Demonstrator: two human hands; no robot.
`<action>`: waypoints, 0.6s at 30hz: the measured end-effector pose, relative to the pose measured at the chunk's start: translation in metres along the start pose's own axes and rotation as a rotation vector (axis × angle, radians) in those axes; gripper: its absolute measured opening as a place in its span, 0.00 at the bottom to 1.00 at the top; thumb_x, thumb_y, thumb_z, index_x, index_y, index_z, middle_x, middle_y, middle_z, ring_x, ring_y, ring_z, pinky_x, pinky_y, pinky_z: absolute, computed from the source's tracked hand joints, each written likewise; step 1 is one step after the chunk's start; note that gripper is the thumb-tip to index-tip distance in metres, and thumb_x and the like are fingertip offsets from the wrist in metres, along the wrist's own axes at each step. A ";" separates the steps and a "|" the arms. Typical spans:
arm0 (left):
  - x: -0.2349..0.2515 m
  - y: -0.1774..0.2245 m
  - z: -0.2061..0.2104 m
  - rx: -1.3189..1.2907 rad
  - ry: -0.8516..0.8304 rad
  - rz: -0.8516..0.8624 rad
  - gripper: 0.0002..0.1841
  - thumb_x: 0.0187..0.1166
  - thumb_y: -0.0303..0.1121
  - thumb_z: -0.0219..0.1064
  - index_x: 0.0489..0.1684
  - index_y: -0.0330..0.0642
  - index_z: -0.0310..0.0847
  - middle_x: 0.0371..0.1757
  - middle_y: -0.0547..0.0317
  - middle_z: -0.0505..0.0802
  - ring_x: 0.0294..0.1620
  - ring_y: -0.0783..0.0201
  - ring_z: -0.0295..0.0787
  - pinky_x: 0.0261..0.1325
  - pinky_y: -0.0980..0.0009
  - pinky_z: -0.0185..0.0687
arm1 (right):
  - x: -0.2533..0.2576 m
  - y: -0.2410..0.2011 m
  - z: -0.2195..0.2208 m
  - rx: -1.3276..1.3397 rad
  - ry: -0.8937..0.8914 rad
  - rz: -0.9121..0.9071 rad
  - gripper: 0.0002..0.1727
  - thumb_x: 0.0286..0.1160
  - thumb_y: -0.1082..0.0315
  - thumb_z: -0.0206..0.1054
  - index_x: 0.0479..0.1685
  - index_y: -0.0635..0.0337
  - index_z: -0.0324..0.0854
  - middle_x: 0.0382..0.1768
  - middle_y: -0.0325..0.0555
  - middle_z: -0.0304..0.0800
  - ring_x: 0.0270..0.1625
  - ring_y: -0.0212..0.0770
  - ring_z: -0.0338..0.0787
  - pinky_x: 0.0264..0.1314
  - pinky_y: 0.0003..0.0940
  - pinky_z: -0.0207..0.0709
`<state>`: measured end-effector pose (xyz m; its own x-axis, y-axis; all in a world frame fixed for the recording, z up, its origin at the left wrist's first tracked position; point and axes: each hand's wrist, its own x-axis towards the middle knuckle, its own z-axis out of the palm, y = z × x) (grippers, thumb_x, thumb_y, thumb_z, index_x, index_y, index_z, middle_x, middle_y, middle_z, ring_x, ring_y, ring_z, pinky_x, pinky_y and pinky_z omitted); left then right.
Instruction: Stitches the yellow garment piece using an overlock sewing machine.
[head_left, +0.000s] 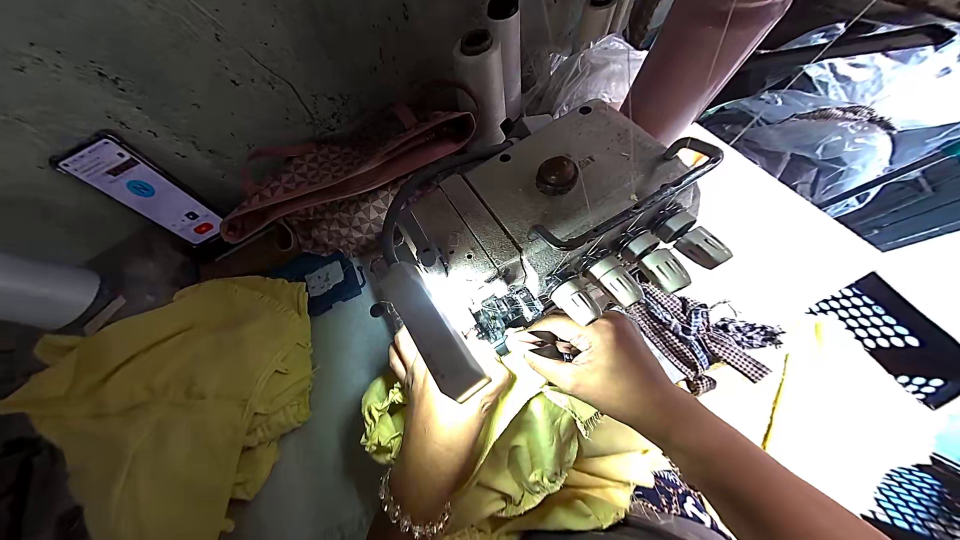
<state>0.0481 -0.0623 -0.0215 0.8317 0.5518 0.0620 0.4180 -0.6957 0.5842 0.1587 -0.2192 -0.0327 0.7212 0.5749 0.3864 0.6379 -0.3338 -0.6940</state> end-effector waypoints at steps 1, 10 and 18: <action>0.001 0.000 0.000 0.001 -0.002 0.007 0.33 0.65 0.55 0.65 0.58 0.34 0.83 0.76 0.30 0.76 0.84 0.37 0.62 0.85 0.38 0.44 | 0.001 0.000 0.000 -0.003 0.006 -0.003 0.13 0.64 0.54 0.70 0.28 0.53 0.93 0.22 0.38 0.88 0.22 0.29 0.79 0.25 0.31 0.69; 0.005 -0.003 0.000 0.020 -0.014 0.009 0.34 0.65 0.56 0.65 0.58 0.32 0.83 0.76 0.30 0.76 0.83 0.37 0.64 0.85 0.39 0.48 | 0.001 -0.001 0.003 -0.036 0.042 -0.004 0.15 0.65 0.53 0.70 0.26 0.55 0.92 0.19 0.39 0.87 0.20 0.32 0.79 0.23 0.32 0.68; 0.007 -0.002 -0.003 0.005 -0.031 -0.023 0.37 0.66 0.54 0.65 0.67 0.30 0.79 0.78 0.28 0.73 0.84 0.38 0.62 0.85 0.45 0.52 | 0.001 0.000 0.005 -0.026 0.049 -0.002 0.15 0.65 0.53 0.69 0.27 0.55 0.92 0.20 0.40 0.88 0.21 0.32 0.80 0.23 0.33 0.70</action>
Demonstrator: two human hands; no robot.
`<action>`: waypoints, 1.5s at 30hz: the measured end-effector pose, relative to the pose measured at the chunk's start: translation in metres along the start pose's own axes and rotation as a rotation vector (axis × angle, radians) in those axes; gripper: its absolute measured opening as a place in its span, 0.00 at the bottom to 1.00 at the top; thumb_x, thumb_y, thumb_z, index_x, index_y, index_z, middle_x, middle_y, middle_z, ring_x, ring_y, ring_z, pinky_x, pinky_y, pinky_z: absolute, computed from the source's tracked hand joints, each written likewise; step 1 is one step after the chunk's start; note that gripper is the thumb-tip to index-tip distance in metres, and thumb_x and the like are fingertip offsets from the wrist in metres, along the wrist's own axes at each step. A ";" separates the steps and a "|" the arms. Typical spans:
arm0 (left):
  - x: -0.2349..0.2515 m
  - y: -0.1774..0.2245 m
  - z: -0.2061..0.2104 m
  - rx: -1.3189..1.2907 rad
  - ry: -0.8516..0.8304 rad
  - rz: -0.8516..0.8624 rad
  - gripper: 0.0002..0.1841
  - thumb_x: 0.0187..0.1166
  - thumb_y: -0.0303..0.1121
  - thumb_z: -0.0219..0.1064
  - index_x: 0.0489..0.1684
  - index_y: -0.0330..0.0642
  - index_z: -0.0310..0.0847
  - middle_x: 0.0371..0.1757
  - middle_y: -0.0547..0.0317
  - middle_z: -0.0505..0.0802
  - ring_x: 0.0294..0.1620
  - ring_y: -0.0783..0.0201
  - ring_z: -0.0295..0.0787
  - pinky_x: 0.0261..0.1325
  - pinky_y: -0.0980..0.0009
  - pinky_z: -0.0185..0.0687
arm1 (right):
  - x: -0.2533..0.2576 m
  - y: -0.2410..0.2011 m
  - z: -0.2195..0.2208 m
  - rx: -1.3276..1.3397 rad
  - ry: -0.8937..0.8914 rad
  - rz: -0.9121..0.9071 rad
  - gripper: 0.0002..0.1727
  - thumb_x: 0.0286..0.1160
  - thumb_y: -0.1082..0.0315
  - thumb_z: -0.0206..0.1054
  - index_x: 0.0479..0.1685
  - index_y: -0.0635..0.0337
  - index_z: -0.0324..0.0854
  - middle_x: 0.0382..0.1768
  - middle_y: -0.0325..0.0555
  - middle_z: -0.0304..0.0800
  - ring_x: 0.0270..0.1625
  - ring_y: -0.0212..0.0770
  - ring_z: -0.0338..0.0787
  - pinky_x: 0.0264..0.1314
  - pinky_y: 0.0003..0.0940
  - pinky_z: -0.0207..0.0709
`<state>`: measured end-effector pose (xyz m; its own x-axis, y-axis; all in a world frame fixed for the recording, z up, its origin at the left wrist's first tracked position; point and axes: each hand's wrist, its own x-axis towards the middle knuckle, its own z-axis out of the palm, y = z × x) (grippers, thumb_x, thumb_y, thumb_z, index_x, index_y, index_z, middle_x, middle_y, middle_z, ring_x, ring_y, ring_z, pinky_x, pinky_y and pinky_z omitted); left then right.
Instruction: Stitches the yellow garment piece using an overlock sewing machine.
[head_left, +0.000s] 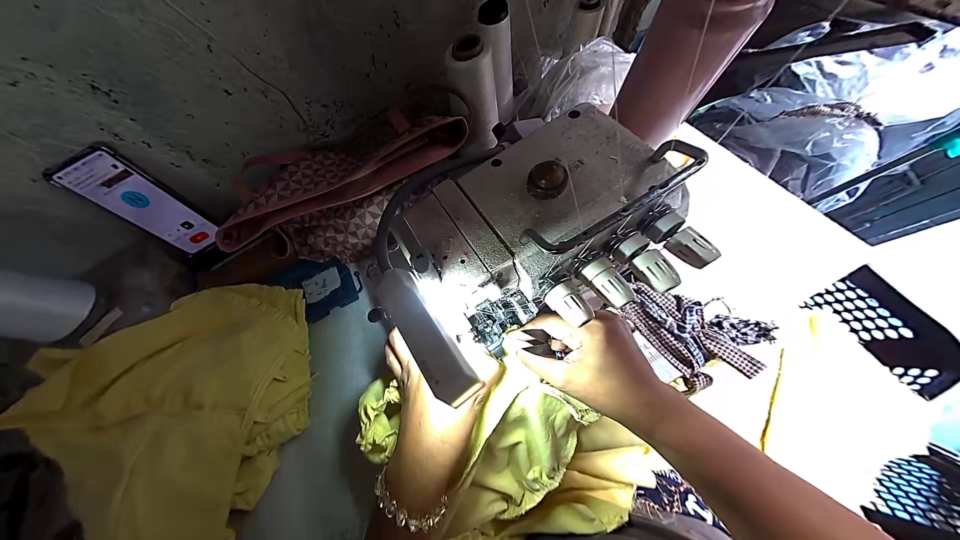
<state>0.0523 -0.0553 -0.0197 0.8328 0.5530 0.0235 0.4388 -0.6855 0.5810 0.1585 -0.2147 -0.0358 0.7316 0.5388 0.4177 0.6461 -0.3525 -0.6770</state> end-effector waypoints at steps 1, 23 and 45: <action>0.000 0.000 0.000 -0.001 0.001 0.001 0.37 0.66 0.54 0.65 0.67 0.30 0.79 0.78 0.28 0.73 0.84 0.38 0.62 0.85 0.45 0.51 | 0.000 0.001 0.000 0.013 -0.005 0.001 0.15 0.65 0.53 0.70 0.28 0.54 0.93 0.21 0.39 0.88 0.22 0.31 0.80 0.24 0.33 0.70; 0.018 -0.010 -0.007 0.178 0.175 0.141 0.28 0.82 0.43 0.55 0.68 0.25 0.79 0.71 0.34 0.85 0.83 0.37 0.71 0.86 0.32 0.38 | 0.001 0.000 0.001 0.015 0.010 0.028 0.16 0.64 0.52 0.70 0.27 0.56 0.92 0.20 0.40 0.87 0.22 0.34 0.81 0.25 0.35 0.71; -0.006 0.005 -0.013 -0.352 0.200 0.083 0.07 0.89 0.34 0.57 0.56 0.44 0.76 0.39 0.66 0.83 0.39 0.80 0.80 0.47 0.79 0.77 | -0.002 0.002 -0.008 0.073 -0.097 0.036 0.12 0.68 0.57 0.71 0.33 0.55 0.92 0.23 0.38 0.87 0.25 0.27 0.77 0.27 0.29 0.68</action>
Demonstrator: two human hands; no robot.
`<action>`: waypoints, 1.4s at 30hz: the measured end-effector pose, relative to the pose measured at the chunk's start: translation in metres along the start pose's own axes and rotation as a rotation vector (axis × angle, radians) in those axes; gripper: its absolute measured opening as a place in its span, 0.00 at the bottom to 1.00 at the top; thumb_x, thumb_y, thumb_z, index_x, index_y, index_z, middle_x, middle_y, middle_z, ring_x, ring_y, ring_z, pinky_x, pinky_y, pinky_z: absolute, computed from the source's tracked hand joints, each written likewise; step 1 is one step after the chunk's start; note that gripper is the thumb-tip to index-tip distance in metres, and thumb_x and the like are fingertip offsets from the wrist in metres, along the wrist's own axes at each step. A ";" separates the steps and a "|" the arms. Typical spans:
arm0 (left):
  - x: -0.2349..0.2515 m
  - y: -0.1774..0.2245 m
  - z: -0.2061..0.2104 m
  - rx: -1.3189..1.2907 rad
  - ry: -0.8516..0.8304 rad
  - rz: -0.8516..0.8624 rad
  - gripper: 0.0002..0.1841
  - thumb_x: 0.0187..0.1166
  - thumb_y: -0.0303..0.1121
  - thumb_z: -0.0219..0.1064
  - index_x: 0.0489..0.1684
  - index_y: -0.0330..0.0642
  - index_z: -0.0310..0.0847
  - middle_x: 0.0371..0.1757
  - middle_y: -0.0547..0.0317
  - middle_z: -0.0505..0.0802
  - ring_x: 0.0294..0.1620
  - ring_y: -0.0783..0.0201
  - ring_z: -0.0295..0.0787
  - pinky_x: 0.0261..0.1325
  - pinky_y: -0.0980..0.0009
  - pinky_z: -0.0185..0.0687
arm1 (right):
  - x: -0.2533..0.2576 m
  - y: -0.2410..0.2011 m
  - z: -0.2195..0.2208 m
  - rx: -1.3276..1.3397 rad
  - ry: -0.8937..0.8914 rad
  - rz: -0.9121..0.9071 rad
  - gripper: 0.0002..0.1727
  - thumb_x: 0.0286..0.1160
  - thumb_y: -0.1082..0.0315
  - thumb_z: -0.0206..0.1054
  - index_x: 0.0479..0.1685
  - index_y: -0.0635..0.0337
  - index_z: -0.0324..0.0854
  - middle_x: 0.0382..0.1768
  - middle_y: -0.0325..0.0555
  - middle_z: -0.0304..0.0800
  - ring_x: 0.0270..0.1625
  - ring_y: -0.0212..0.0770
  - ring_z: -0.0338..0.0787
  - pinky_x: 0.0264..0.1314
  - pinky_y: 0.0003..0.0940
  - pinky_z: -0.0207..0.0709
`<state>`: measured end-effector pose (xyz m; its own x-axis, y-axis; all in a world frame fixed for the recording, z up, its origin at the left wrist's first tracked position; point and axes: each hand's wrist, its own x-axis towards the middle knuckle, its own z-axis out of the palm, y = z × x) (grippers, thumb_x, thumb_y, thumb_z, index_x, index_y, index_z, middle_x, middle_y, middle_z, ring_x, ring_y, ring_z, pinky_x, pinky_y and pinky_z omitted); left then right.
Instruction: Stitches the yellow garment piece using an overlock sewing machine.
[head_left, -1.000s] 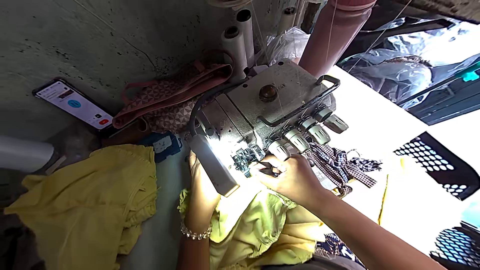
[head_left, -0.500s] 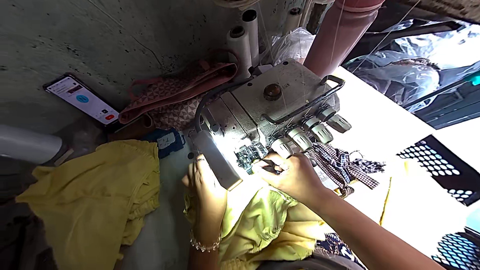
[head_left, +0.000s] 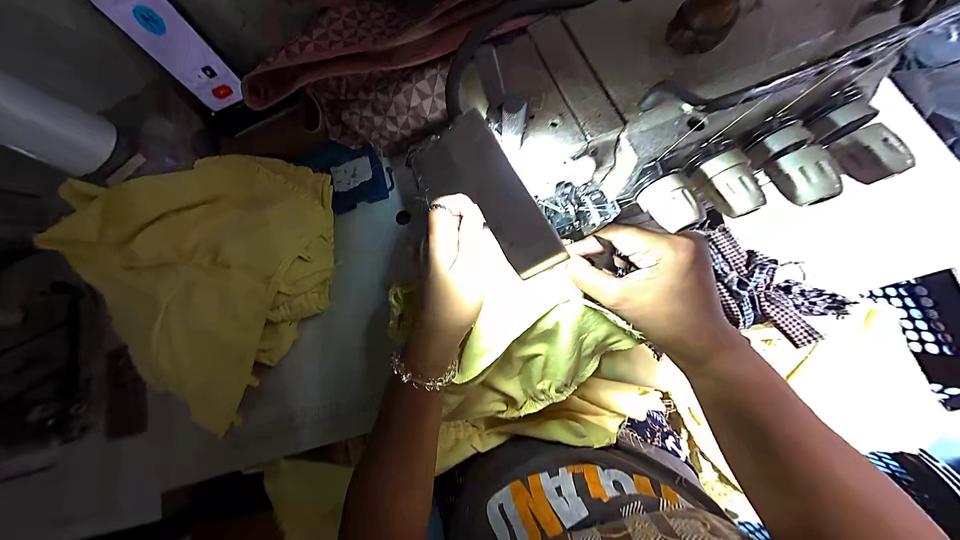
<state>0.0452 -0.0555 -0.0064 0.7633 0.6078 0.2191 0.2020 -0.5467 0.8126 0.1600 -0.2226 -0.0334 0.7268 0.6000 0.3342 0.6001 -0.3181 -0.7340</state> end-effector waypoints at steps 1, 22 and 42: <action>0.001 0.001 0.000 0.011 -0.011 -0.001 0.07 0.89 0.34 0.57 0.55 0.44 0.76 0.39 0.64 0.83 0.39 0.77 0.80 0.48 0.75 0.75 | 0.000 0.000 -0.001 0.002 -0.006 -0.005 0.11 0.69 0.58 0.71 0.33 0.56 0.92 0.24 0.38 0.87 0.26 0.26 0.77 0.28 0.28 0.68; 0.045 -0.012 -0.037 0.529 -0.118 0.206 0.21 0.66 0.46 0.76 0.55 0.47 0.92 0.63 0.46 0.87 0.66 0.40 0.77 0.63 0.36 0.58 | 0.004 0.002 -0.003 0.027 -0.020 -0.030 0.11 0.69 0.59 0.71 0.35 0.59 0.91 0.22 0.31 0.82 0.23 0.14 0.66 0.26 0.13 0.59; 0.018 0.013 -0.033 0.746 -0.103 0.350 0.21 0.62 0.42 0.75 0.48 0.35 0.86 0.57 0.41 0.87 0.62 0.39 0.81 0.60 0.39 0.66 | -0.023 -0.018 0.013 0.053 0.043 -0.158 0.10 0.69 0.63 0.71 0.42 0.57 0.93 0.36 0.40 0.94 0.33 0.24 0.84 0.34 0.18 0.74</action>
<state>0.0411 -0.0323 0.0259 0.9025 0.2957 0.3131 0.2688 -0.9548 0.1267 0.1280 -0.2214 -0.0358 0.6395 0.6069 0.4720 0.6902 -0.1827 -0.7002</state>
